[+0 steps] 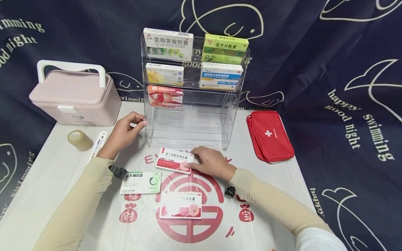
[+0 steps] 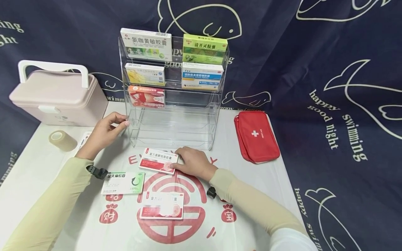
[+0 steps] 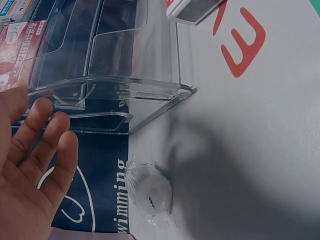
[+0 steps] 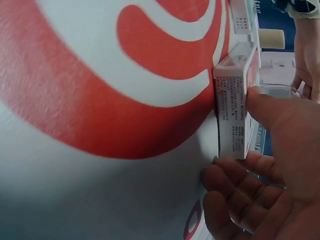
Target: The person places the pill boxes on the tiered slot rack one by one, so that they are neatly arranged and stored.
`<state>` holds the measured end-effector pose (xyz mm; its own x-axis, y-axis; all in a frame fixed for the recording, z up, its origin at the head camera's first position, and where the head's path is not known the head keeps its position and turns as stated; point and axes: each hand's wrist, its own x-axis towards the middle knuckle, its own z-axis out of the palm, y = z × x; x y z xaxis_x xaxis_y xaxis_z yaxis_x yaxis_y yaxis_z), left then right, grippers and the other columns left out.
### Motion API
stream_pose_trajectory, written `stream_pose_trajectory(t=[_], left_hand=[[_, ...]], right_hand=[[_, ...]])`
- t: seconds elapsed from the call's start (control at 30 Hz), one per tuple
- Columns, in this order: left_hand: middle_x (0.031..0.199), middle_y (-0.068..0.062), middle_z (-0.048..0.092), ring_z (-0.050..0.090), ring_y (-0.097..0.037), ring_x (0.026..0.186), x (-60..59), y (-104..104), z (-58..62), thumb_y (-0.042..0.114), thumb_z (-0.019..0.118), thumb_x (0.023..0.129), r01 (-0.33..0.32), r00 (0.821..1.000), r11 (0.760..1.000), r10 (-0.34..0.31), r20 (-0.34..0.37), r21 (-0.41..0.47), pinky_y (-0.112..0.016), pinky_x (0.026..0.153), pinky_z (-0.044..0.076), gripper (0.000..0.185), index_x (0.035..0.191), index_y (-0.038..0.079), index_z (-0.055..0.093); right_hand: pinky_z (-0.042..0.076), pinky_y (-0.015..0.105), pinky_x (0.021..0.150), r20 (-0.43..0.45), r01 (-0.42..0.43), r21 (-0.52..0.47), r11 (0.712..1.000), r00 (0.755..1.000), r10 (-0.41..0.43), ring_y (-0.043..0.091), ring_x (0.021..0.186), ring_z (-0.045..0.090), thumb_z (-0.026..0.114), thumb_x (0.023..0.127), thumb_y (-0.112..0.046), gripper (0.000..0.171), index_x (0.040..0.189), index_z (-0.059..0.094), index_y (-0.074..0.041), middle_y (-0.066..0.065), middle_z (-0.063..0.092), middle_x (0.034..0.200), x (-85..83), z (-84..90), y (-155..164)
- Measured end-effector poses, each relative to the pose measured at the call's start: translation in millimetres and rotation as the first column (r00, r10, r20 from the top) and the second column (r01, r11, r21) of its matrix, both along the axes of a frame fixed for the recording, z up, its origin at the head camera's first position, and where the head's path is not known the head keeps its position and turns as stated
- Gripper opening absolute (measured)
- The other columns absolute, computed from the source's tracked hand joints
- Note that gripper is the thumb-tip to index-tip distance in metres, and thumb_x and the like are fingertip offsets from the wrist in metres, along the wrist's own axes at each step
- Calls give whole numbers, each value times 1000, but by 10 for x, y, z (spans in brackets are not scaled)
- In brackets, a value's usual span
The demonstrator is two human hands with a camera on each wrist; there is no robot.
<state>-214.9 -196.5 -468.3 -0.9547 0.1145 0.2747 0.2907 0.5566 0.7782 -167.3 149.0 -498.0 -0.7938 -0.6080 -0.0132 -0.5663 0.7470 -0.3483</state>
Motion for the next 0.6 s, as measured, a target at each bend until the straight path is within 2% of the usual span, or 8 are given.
stream_pose_trajectory(t=[0.1,0.33,0.47,0.6], left_hand=[[103,-11,71,61,-17,86,0,-14,-6,22,65,102,2,1000,1000,-2,-3,-2,-26,72,49,23,115,3,65],[105,-10,71,61,-17,87,7,-11,-16,23,64,103,-4,1000,1000,4,3,-6,-28,74,48,23,115,3,65],[105,-11,71,61,-17,86,9,-2,-6,22,65,102,0,1000,1000,0,-2,-4,-27,74,48,23,116,3,65],[104,-10,71,61,-16,86,10,-4,-7,22,65,102,-3,1000,1000,3,1,-4,-27,74,49,23,116,3,65]], right_hand=[[51,28,66,12,17,-18,1000,1000,-17,7,83,58,73,87,-59,52,120,67,-19,-7,68,105,6,5,-13],[45,27,55,17,57,-136,989,998,-55,6,67,52,80,84,-54,48,118,64,-24,-4,65,82,23,2,30],[44,27,55,-42,59,-208,976,997,-69,4,67,51,81,84,-50,46,116,62,-24,-5,63,86,5,-11,72],[46,27,58,-99,9,-264,964,994,-36,7,73,54,82,86,-43,47,119,59,-21,-5,62,97,2,-31,104]])
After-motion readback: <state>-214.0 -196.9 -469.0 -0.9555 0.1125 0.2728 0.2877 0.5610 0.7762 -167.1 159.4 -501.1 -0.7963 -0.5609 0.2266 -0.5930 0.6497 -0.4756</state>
